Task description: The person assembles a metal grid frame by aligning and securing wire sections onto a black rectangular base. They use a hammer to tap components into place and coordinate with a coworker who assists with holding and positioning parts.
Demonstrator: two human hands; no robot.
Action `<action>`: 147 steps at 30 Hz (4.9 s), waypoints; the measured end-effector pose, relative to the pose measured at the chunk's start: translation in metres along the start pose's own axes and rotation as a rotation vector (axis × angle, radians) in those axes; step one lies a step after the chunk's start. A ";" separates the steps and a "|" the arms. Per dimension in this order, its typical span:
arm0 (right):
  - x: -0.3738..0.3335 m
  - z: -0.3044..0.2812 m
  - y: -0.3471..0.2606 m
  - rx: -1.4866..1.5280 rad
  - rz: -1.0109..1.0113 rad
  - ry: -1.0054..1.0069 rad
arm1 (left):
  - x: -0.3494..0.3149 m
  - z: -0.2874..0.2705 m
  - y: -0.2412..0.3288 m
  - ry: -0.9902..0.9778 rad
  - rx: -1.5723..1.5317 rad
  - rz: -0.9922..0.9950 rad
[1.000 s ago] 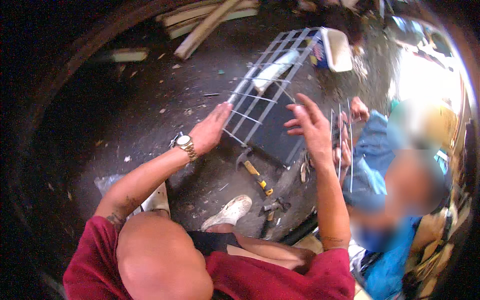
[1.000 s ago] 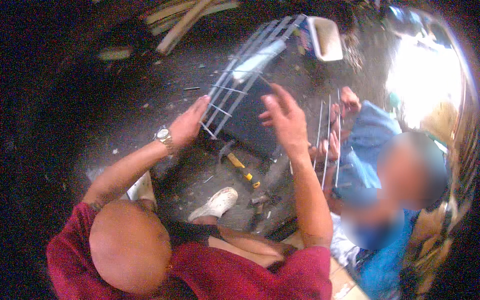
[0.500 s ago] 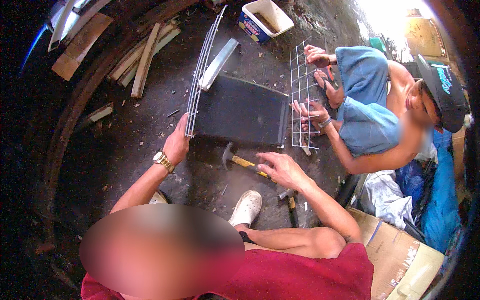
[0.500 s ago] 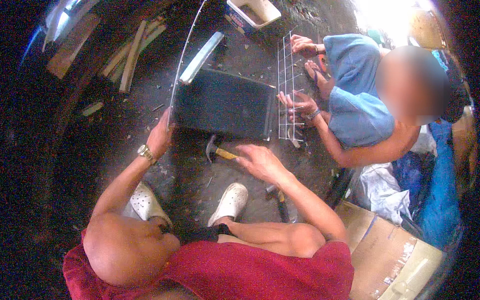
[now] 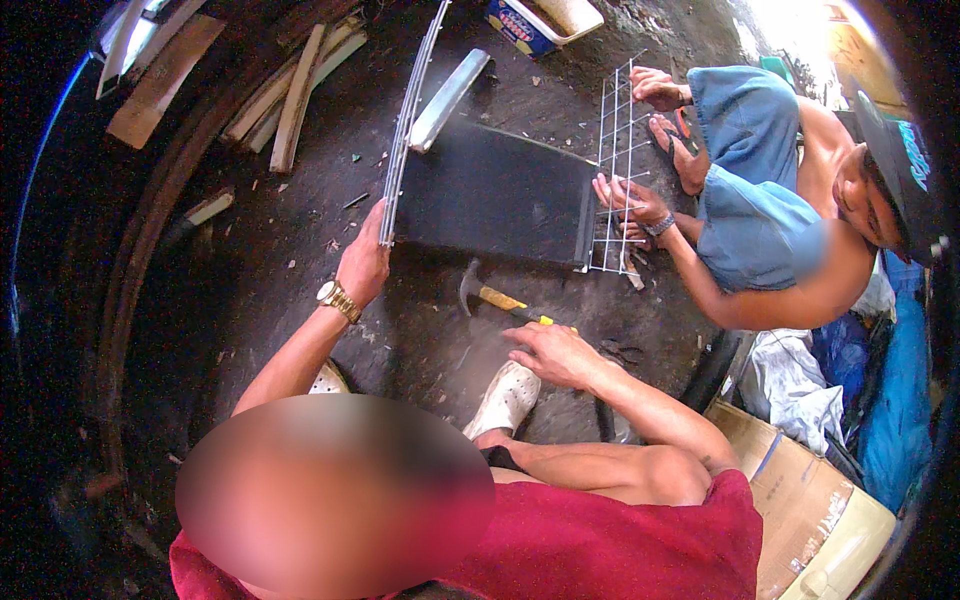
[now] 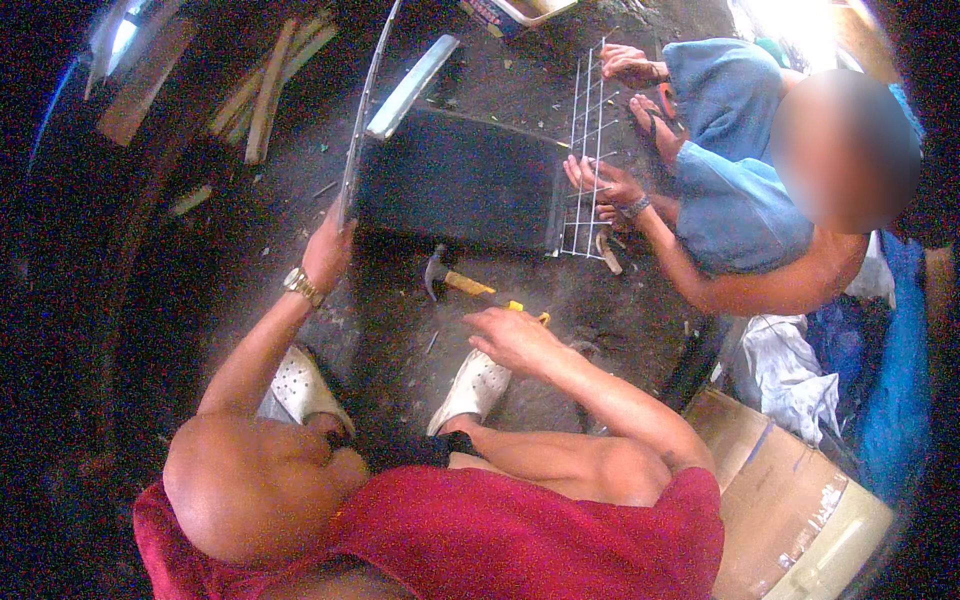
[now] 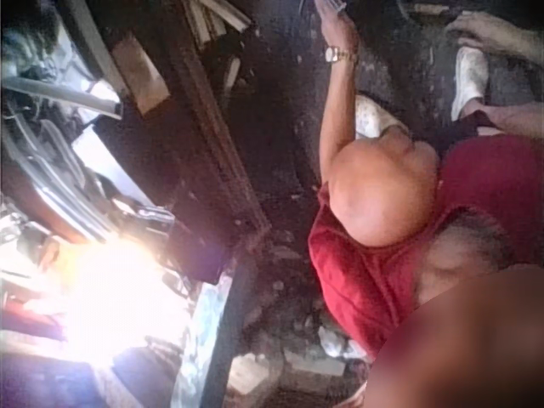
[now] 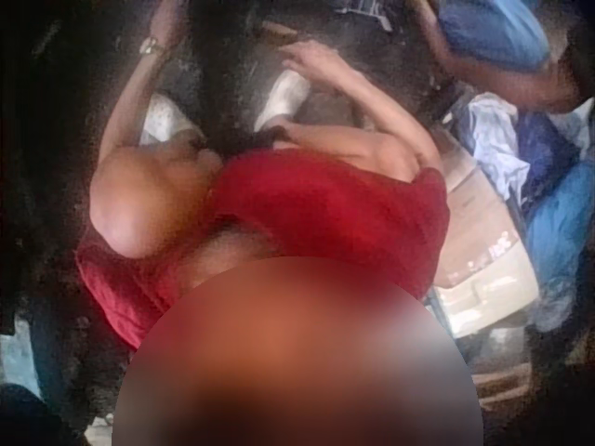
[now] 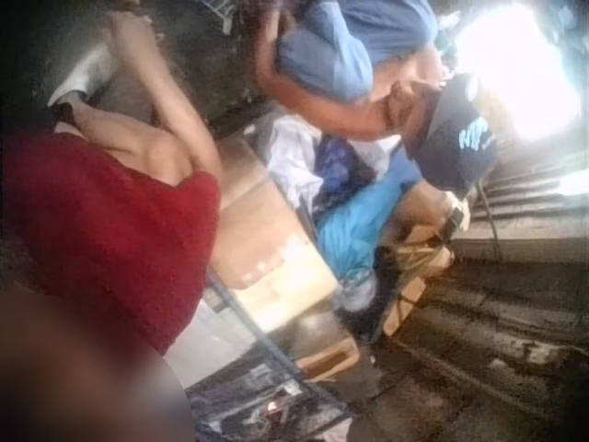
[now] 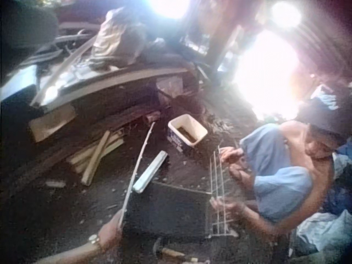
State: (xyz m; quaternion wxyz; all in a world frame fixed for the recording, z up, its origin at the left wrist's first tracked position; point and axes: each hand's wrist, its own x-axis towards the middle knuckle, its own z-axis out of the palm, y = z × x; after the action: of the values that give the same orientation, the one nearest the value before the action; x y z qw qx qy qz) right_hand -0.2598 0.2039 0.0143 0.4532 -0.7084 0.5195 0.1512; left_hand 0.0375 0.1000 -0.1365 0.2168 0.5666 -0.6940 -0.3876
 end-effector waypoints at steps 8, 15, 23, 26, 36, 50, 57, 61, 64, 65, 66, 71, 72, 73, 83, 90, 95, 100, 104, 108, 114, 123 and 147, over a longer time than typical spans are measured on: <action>0.006 -0.002 0.000 0.010 0.056 -0.078 | 0.002 0.000 0.003 0.026 0.013 0.043; 0.009 0.002 0.002 -0.036 0.030 -0.069 | 0.001 -0.002 0.001 0.048 -0.033 0.066; 0.017 0.005 0.011 -0.101 -0.012 -0.076 | 0.003 -0.006 0.003 0.015 -0.108 -0.011; 0.020 0.009 0.011 -0.115 0.033 -0.169 | 0.000 -0.010 0.003 0.030 -0.106 0.011; 0.018 0.014 0.012 -0.104 0.004 -0.174 | 0.002 -0.013 0.005 0.013 -0.076 0.015; 0.016 0.024 0.023 -0.132 -0.037 -0.112 | 0.006 -0.015 0.013 0.053 -0.020 0.065; 0.009 0.007 0.010 -0.187 0.006 -0.144 | 0.017 -0.035 0.019 0.046 0.024 0.146; 0.037 -0.025 0.018 -0.155 -0.019 -0.022 | 0.005 -0.035 0.015 -0.008 0.015 0.103; 0.107 -0.067 0.018 -0.010 -0.088 0.216 | 0.008 -0.030 0.008 -0.032 -0.045 0.108; 0.142 -0.083 0.012 0.018 -0.038 0.283 | 0.007 -0.028 0.007 -0.026 -0.065 0.090; 0.179 -0.100 0.003 0.166 0.079 0.290 | 0.009 -0.027 0.006 -0.023 -0.033 0.118; 0.300 -0.119 -0.028 0.604 0.445 0.669 | 0.009 -0.024 0.011 -0.014 -0.051 0.064; 0.312 -0.116 -0.027 0.501 0.469 0.733 | 0.009 -0.024 0.012 -0.025 -0.044 0.043; 0.324 -0.108 -0.030 0.599 0.425 0.900 | 0.008 -0.025 0.013 -0.040 -0.038 0.021; 0.182 -0.193 -0.050 1.356 -0.034 0.862 | 0.002 -0.020 0.009 -0.012 -0.102 0.028; 0.175 -0.218 -0.175 1.113 -0.416 0.777 | 0.007 -0.025 0.018 -0.091 -0.064 -0.037; 0.169 -0.148 -0.210 1.061 -0.316 0.751 | 0.010 -0.026 0.016 -0.139 -0.034 -0.032; 0.144 -0.098 -0.188 0.663 -0.400 0.839 | 0.008 -0.017 -0.001 -0.079 -0.038 0.134; 0.108 -0.101 -0.139 -0.099 -0.587 0.671 | 0.010 -0.038 -0.007 -0.167 0.197 0.194; 0.026 -0.107 -0.073 -0.453 -0.570 0.222 | 0.020 -0.107 0.014 -0.191 -0.133 -0.115; 0.005 -0.069 -0.005 -0.245 -0.444 0.544 | 0.079 -0.167 0.108 -0.203 -0.323 -0.407; 0.076 0.053 -0.017 0.498 -0.397 0.780 | 0.096 -0.118 0.141 -0.295 -0.347 -0.523; 0.076 0.093 0.011 0.577 -0.254 0.707 | 0.090 -0.079 0.118 -0.168 -0.525 -0.522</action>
State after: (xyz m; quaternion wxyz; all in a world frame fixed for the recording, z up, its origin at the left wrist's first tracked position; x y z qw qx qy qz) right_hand -0.2140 0.2320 -0.0935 0.4417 -0.6194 0.5722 -0.3064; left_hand -0.0009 -0.0020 -0.0082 0.1906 0.6159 -0.4188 -0.6395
